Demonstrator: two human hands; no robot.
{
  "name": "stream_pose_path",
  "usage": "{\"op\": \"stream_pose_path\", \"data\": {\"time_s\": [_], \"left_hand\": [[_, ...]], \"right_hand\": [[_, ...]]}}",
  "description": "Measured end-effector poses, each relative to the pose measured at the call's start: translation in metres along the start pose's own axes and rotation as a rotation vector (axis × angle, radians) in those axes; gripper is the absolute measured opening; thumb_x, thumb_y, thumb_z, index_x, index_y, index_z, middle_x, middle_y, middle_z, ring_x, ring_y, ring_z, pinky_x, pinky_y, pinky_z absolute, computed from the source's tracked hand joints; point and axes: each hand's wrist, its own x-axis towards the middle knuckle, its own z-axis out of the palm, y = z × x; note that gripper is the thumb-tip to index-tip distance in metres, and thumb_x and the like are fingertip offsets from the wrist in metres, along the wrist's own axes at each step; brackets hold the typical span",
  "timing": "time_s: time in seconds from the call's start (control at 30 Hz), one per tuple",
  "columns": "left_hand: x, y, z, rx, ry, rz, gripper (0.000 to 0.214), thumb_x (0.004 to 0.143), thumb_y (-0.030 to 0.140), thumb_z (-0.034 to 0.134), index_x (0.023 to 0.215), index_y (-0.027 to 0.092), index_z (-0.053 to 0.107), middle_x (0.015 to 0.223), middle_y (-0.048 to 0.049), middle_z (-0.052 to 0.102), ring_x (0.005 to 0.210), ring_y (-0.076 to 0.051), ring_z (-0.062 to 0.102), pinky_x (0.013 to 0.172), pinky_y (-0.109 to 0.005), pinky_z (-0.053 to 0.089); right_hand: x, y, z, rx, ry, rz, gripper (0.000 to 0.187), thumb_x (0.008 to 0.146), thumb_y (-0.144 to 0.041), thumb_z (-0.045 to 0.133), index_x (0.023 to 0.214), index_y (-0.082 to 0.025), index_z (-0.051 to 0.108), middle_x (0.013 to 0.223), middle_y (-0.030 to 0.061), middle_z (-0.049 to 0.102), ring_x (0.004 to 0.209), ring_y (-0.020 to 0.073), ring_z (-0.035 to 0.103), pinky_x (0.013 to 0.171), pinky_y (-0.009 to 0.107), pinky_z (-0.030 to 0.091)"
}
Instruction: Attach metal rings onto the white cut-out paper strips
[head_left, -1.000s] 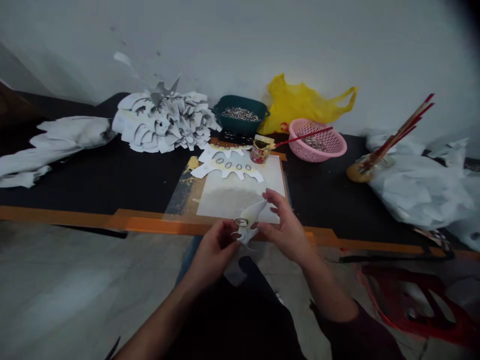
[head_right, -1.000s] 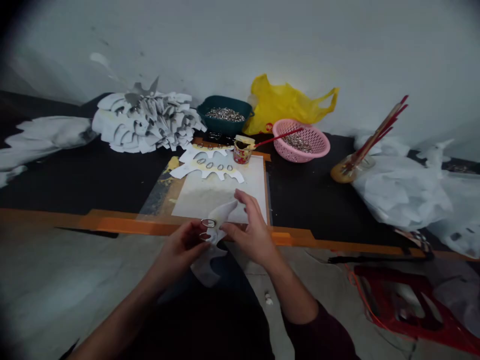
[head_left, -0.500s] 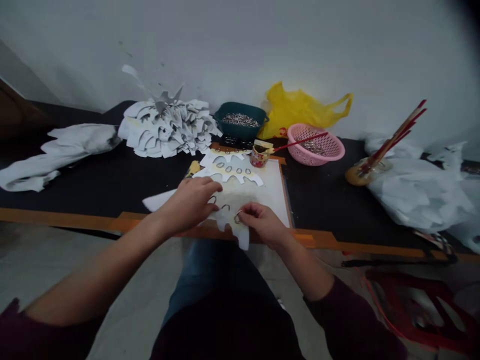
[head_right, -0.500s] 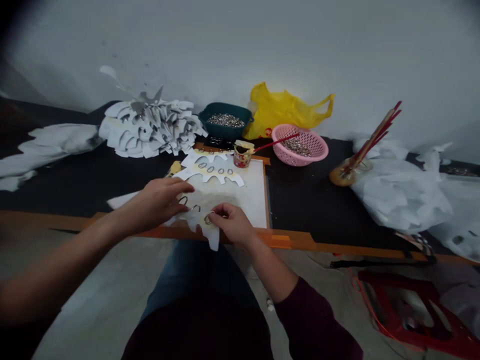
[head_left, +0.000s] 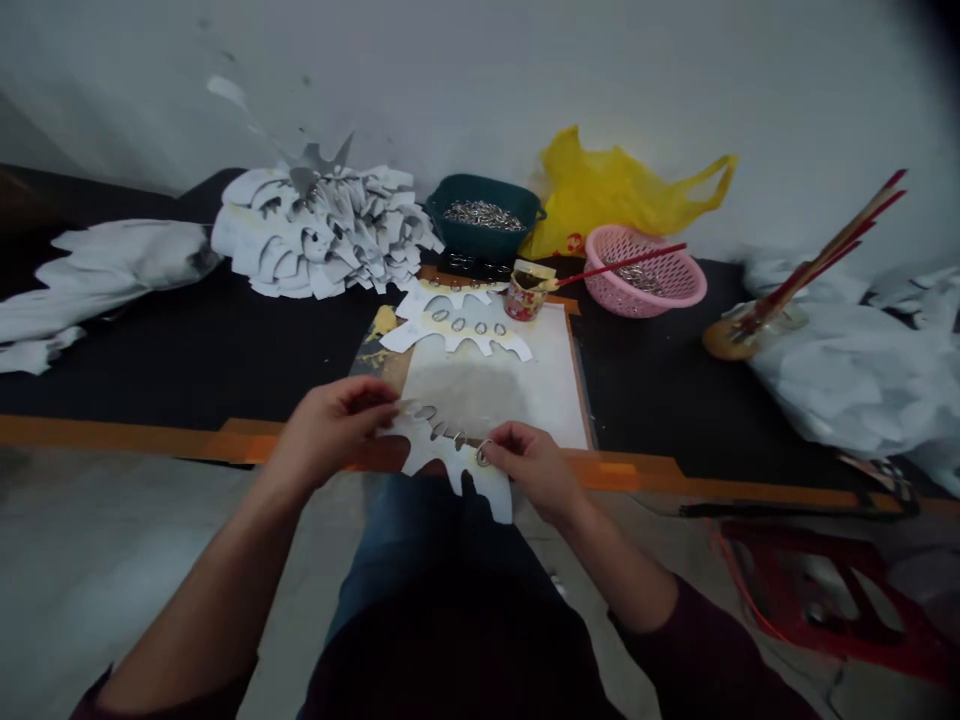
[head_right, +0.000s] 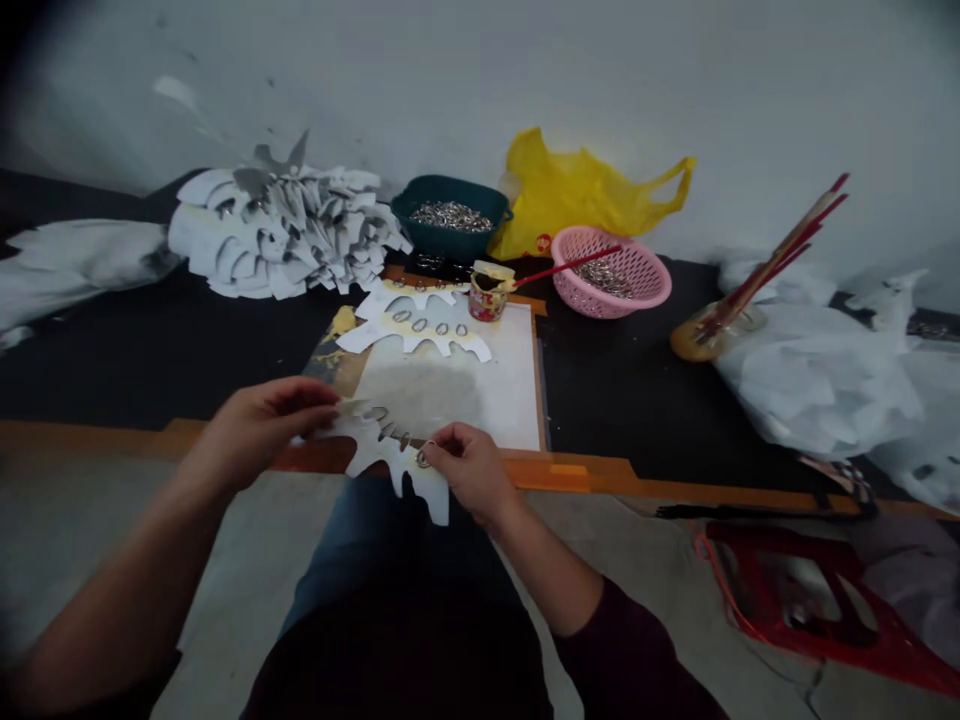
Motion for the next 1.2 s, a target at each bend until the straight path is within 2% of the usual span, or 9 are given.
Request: {"op": "stream_pose_path", "data": {"time_s": [0.07,0.13,0.2,0.3,0.4,0.6,0.77,0.9,1.2], "left_hand": [[-0.02,-0.002,0.006,-0.053,-0.014,-0.081,0.018,0.057,0.026,0.075,0.07,0.017,0.068,0.053,-0.0018,0.059,0.04,-0.01,0.047,0.036,-0.018,0.036],[-0.049,-0.016,0.024,-0.11,-0.385,-0.316,0.019,0.062,0.032,0.072,0.072,0.016,0.068,0.055,-0.0057,0.061,0.044,-0.015,0.053,0.035,-0.021,0.038],[-0.077,-0.037,0.052,-0.293,-0.546,-0.44,0.023,0.067,0.031,0.069,0.086,0.018,0.068,0.073,-0.0087,0.066,0.055,-0.016,0.06,0.049,-0.025,0.048],[-0.099,-0.061,0.092,-0.726,-0.307,-0.435,0.023,0.073,0.032,0.064,0.091,0.019,0.064,0.085,-0.0088,0.065,0.07,-0.016,0.062,0.064,-0.028,0.05],[-0.098,-0.066,0.11,-0.866,-0.157,-0.387,0.029,0.07,0.027,0.067,0.097,0.018,0.061,0.089,-0.0065,0.066,0.074,-0.015,0.061,0.07,-0.027,0.049],[-0.091,-0.059,0.105,-0.829,-0.046,-0.369,0.029,0.07,0.024,0.067,0.098,0.018,0.062,0.087,-0.003,0.066,0.075,-0.012,0.059,0.072,-0.023,0.046],[-0.089,-0.059,0.101,-0.821,-0.046,-0.377,0.022,0.069,0.022,0.068,0.09,0.016,0.064,0.08,-0.0013,0.065,0.064,-0.009,0.056,0.063,-0.02,0.046],[-0.088,-0.061,0.098,-0.779,0.001,-0.359,0.027,0.069,0.021,0.067,0.095,0.017,0.06,0.082,-0.0014,0.065,0.07,-0.011,0.059,0.067,-0.021,0.046],[-0.099,-0.069,0.092,-0.694,0.111,-0.263,0.047,0.071,0.022,0.067,0.11,0.026,0.042,0.084,0.002,0.064,0.068,-0.011,0.06,0.062,-0.021,0.047]], "right_hand": [[0.001,0.0,-0.002,0.013,0.021,-0.005,0.025,0.059,-0.036,0.072,0.067,-0.016,0.057,0.059,-0.0041,0.054,0.056,0.0082,0.044,0.054,0.022,0.033],[0.001,0.001,-0.003,0.064,0.029,0.016,0.026,0.059,-0.037,0.072,0.068,-0.017,0.058,0.061,-0.0039,0.054,0.056,0.0083,0.044,0.054,0.022,0.033],[-0.001,0.002,-0.003,0.108,0.016,0.034,0.027,0.059,-0.038,0.072,0.069,-0.017,0.058,0.062,-0.0033,0.055,0.056,0.0086,0.046,0.054,0.022,0.034],[-0.006,0.007,0.001,0.113,-0.04,0.047,0.026,0.061,-0.038,0.072,0.069,-0.017,0.058,0.064,-0.0025,0.056,0.059,0.0093,0.047,0.057,0.023,0.036],[-0.013,0.01,0.003,0.057,-0.065,0.023,0.024,0.063,-0.037,0.07,0.067,-0.017,0.058,0.065,-0.0022,0.057,0.061,0.0098,0.048,0.06,0.024,0.038],[-0.015,0.007,0.001,-0.006,-0.146,0.058,0.025,0.065,-0.038,0.069,0.071,-0.016,0.06,0.066,-0.0018,0.059,0.06,0.0097,0.05,0.061,0.024,0.039],[-0.015,0.007,-0.002,0.014,-0.185,0.104,0.027,0.067,-0.042,0.068,0.073,-0.017,0.06,0.066,-0.0023,0.058,0.057,0.0089,0.049,0.056,0.023,0.037],[-0.016,0.006,-0.002,0.048,-0.205,0.158,0.028,0.068,-0.043,0.067,0.072,-0.017,0.058,0.066,-0.0022,0.057,0.057,0.0087,0.049,0.055,0.023,0.039],[-0.015,0.019,0.004,-0.313,-0.123,-0.043,0.009,0.073,-0.026,0.059,0.073,-0.017,0.057,0.062,-0.0031,0.054,0.056,0.0084,0.047,0.054,0.021,0.038]]}}
